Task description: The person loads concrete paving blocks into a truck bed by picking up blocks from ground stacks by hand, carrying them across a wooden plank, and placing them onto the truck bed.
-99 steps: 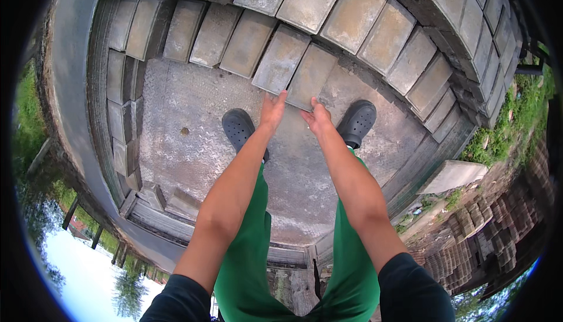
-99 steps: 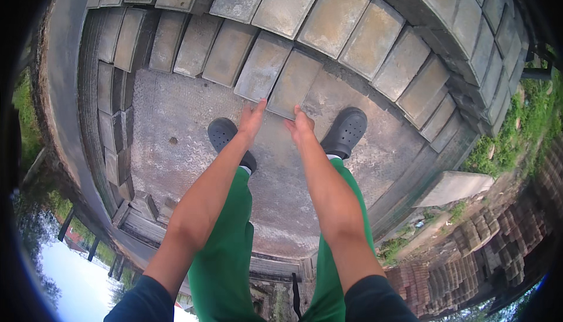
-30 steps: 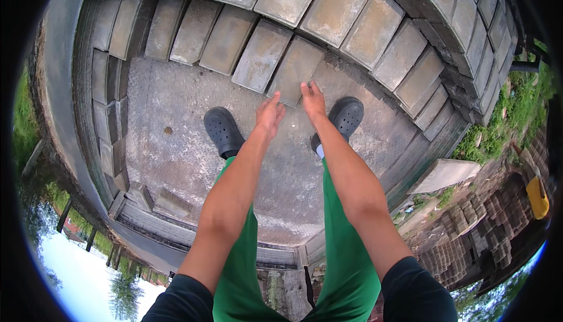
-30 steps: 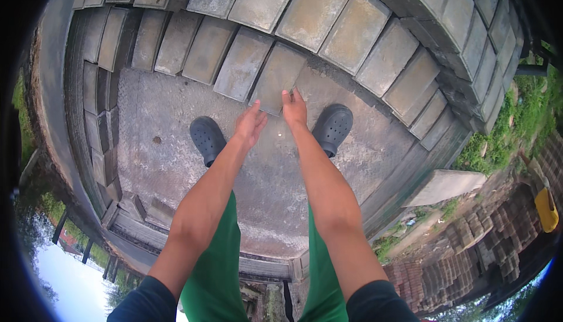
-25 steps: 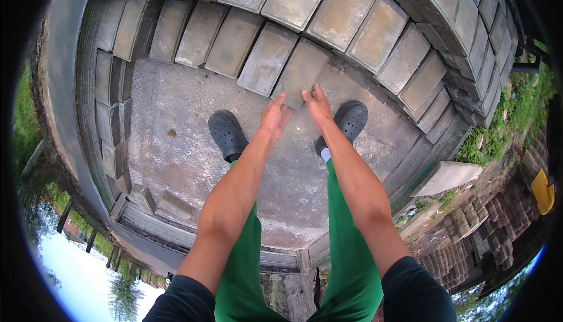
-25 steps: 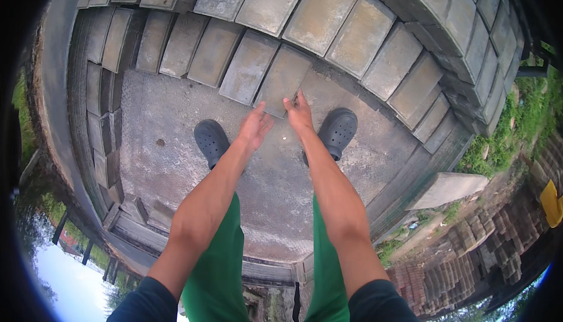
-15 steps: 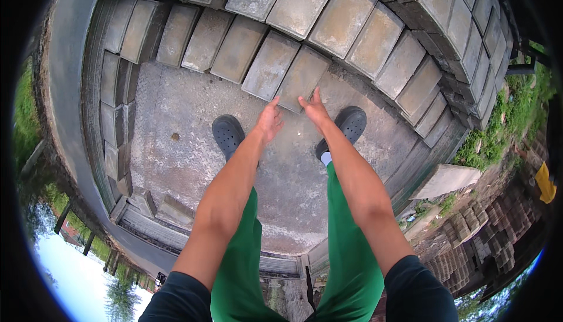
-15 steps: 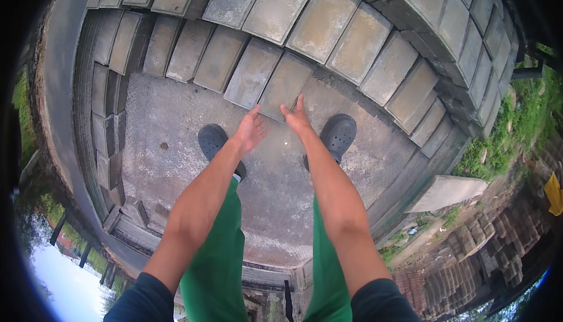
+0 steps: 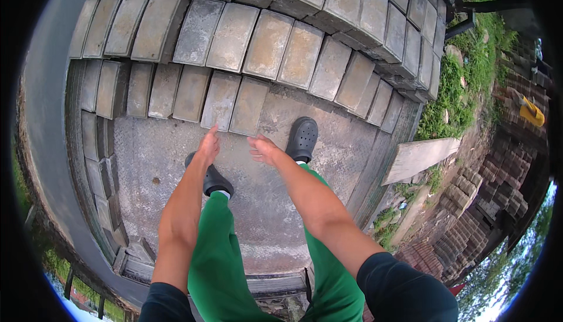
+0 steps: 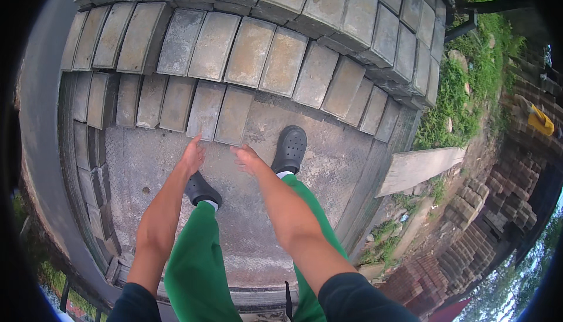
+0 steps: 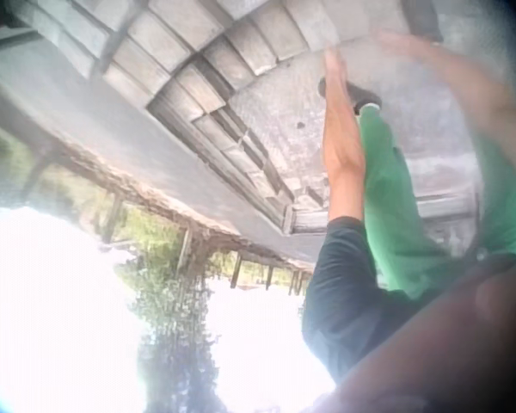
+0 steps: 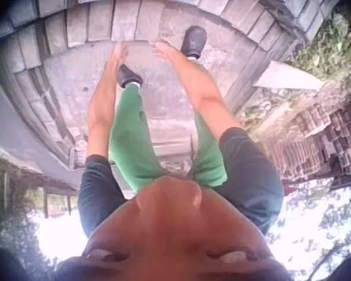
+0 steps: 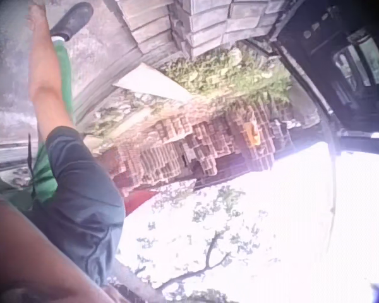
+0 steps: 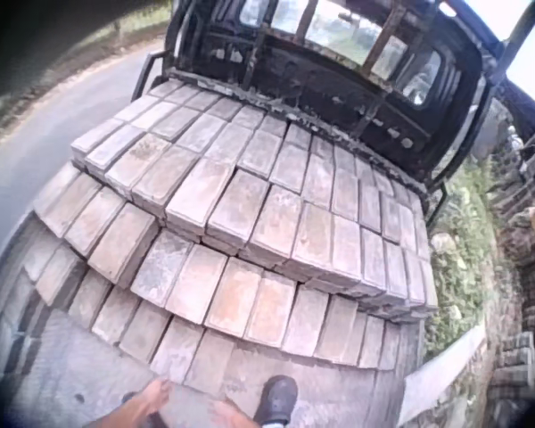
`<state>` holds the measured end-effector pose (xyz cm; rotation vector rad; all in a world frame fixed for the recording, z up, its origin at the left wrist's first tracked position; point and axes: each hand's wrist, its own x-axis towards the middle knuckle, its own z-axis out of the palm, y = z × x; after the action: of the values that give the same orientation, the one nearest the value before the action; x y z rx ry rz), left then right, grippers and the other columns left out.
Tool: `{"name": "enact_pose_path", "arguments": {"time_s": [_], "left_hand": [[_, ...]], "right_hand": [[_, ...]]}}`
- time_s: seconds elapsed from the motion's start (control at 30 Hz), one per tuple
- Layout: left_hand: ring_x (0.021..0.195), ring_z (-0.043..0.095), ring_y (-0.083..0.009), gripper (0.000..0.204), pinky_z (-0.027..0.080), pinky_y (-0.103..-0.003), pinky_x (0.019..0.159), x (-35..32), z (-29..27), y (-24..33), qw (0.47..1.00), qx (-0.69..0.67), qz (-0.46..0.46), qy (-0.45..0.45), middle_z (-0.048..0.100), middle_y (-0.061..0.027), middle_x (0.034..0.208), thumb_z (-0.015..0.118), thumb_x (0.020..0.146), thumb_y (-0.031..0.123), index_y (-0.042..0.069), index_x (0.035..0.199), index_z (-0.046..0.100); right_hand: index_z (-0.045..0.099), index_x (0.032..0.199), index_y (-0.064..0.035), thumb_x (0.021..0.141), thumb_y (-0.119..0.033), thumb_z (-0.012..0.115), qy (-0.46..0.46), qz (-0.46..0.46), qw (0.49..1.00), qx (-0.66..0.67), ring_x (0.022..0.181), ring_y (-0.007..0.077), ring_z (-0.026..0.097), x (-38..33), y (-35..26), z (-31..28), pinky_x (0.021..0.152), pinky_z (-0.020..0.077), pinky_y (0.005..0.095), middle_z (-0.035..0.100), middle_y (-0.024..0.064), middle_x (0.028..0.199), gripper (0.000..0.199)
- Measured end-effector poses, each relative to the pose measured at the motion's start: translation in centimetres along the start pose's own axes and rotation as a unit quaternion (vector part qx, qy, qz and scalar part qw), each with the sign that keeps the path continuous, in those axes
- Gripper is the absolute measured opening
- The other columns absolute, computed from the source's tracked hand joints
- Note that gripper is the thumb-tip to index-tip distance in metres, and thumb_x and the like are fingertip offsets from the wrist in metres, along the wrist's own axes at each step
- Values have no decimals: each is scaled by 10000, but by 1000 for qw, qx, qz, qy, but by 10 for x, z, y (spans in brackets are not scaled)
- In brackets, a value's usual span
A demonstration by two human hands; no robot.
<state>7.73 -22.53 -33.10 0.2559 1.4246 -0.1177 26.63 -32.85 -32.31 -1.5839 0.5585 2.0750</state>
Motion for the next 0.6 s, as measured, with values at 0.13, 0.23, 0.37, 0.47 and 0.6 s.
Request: {"name": "enact_pose_path", "arguments": {"time_s": [0.13,0.23,0.37,0.47,0.6], "left_hand": [[1405,127,-291,921,91,-466,1128,-73,116,-12,994,85,11,-69,85,-221,1511,338,895,622,-28,1440,-22],[1369,222,-243,833,117,-346,1134,-142,163,-39,995,73,-5,-62,223,-142,1491,347,900,612,-16,1430,208],[1374,211,-246,815,122,-354,1133,-292,187,-91,995,76,11,-64,210,-136,1498,344,905,603,5,1439,197],[1378,202,-248,802,125,-360,1131,-408,210,-119,988,100,33,-113,201,-131,1503,341,908,597,20,1445,189],[1383,191,-250,786,130,-367,1130,-546,231,-156,967,170,38,-183,189,-125,1509,338,912,588,41,1453,179]], "right_hand": [[582,1172,-81,938,-425,428,56,-118,991,-29,1205,240,472,-88,21,-17,976,347,454,563,101,1236,444],[526,1241,-4,939,-432,404,81,-201,955,202,1186,247,482,-183,45,46,992,361,337,523,169,1270,538],[369,1374,-12,942,-511,347,39,-184,924,332,1272,250,400,-321,101,84,1051,300,335,418,178,1379,661],[298,1413,-17,938,-539,322,73,-264,897,348,1335,255,312,-377,160,87,1091,241,336,325,172,1445,706],[214,1440,-15,933,-580,286,15,-389,814,430,1388,250,192,-416,233,61,1123,167,336,212,151,1499,762]]}}
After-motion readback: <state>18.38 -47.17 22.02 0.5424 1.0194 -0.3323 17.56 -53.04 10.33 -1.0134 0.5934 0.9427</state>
